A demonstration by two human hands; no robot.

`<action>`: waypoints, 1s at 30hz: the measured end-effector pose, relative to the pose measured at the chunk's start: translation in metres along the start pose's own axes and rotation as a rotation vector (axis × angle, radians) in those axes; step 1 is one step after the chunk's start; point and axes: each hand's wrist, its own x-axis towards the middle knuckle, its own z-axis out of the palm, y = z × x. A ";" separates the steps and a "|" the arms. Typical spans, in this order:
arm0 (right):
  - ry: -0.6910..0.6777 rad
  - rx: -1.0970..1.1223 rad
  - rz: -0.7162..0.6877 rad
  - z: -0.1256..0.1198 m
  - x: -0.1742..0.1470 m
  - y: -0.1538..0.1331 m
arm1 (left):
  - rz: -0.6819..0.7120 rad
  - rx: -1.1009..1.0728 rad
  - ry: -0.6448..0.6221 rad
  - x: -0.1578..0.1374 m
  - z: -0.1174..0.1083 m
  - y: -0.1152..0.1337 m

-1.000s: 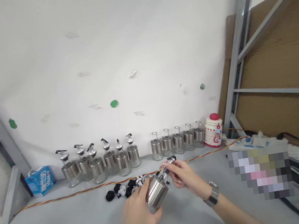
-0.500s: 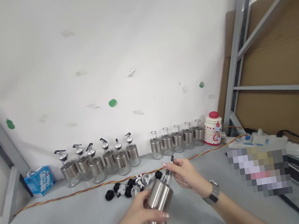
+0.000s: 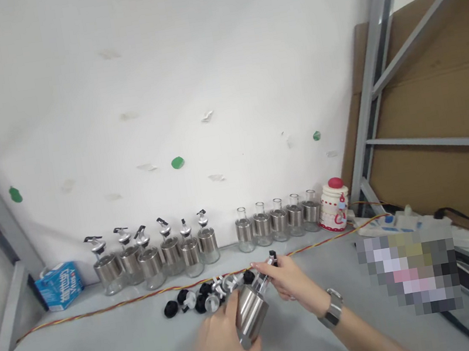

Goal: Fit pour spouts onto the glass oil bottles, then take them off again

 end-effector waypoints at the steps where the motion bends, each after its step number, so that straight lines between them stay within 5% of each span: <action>1: 0.022 -0.040 -0.004 -0.001 0.000 -0.001 | 0.002 -0.035 -0.027 0.000 -0.001 0.001; 10: -0.179 -0.029 -0.326 -0.026 -0.016 -0.019 | -0.269 -0.979 -0.556 -0.004 -0.021 0.009; 16: -0.294 0.023 -0.436 -0.032 -0.027 -0.024 | -0.266 -1.290 -0.696 -0.004 -0.022 0.002; 19: -0.243 0.174 -0.398 -0.030 -0.022 -0.020 | -0.276 -1.291 -0.664 -0.003 -0.018 -0.002; 23: 0.089 0.486 -0.408 -0.038 -0.002 -0.017 | -0.227 -1.152 -0.593 -0.002 -0.008 -0.004; 26: 0.239 0.375 -0.340 -0.042 0.011 -0.012 | -0.154 -1.203 -0.534 -0.001 -0.004 0.001; 28: 0.125 0.128 -0.230 -0.035 0.012 -0.006 | -0.188 -1.293 -0.423 0.000 -0.004 0.003; 30: -0.145 -0.078 -0.135 -0.021 0.006 0.002 | -0.299 -1.338 -0.323 0.002 -0.005 0.002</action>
